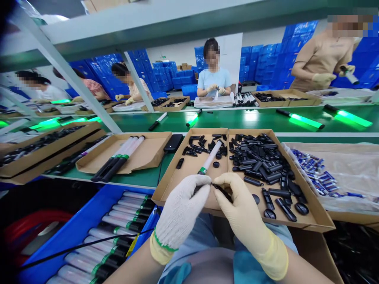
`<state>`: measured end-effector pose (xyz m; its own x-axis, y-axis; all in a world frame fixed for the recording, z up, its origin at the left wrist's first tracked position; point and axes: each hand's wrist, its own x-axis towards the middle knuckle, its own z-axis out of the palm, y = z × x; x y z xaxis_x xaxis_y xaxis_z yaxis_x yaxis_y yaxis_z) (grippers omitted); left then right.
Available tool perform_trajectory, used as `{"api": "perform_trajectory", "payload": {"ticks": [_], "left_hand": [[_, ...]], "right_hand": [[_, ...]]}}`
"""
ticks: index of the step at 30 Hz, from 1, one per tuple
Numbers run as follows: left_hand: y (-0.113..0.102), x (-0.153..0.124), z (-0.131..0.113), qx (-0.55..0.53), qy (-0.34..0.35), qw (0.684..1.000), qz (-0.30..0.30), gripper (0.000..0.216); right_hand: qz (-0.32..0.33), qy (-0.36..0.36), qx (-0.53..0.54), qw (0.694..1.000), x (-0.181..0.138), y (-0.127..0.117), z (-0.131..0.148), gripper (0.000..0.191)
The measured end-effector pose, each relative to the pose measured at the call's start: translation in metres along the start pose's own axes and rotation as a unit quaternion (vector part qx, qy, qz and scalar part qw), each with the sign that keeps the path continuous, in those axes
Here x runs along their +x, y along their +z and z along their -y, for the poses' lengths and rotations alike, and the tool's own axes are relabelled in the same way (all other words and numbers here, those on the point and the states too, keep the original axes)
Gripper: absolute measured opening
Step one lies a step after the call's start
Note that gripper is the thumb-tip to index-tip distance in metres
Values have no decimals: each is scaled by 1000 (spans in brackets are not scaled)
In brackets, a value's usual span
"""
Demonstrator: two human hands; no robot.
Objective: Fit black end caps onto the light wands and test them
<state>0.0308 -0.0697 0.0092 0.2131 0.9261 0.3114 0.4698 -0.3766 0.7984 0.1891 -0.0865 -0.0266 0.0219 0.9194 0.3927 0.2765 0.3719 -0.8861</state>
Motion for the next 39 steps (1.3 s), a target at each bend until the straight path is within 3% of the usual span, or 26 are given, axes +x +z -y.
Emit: {"api": "perform_trajectory", "payload": {"ticks": [4, 8, 13, 15, 19, 22, 26, 33, 39], "left_hand": [[6, -2, -1, -67, -60, 996, 10, 16], [11, -4, -3, -193, -136, 970, 54, 18], [7, -2, -3, -206, -127, 969, 41, 15], [3, 1, -2, -178, -124, 975, 40, 16], [2, 7, 5, -164, -136, 976, 51, 16], [7, 9, 10, -215, -149, 958, 118, 14], [11, 8, 12, -214, -158, 948, 174, 10], [5, 7, -2, -92, -106, 980, 138, 13], [8, 8, -2, -139, -156, 957, 203, 7]], "right_hand": [[-23, -69, -49, 996, -1, -1, 1, 12], [-31, -102, -67, 992, -3, -2, 3, 18], [20, -128, -93, 987, -3, -6, 11, 28], [46, -101, -87, 990, -4, -10, 14, 33], [53, 38, 0, 998, -9, -18, 14, 25], [73, 102, 85, 988, -11, -25, 13, 20], [63, 104, 82, 989, -13, -33, 13, 20], [34, 65, -20, 997, -17, -38, 15, 23], [20, 77, -14, 997, -19, -38, 10, 22]]}}
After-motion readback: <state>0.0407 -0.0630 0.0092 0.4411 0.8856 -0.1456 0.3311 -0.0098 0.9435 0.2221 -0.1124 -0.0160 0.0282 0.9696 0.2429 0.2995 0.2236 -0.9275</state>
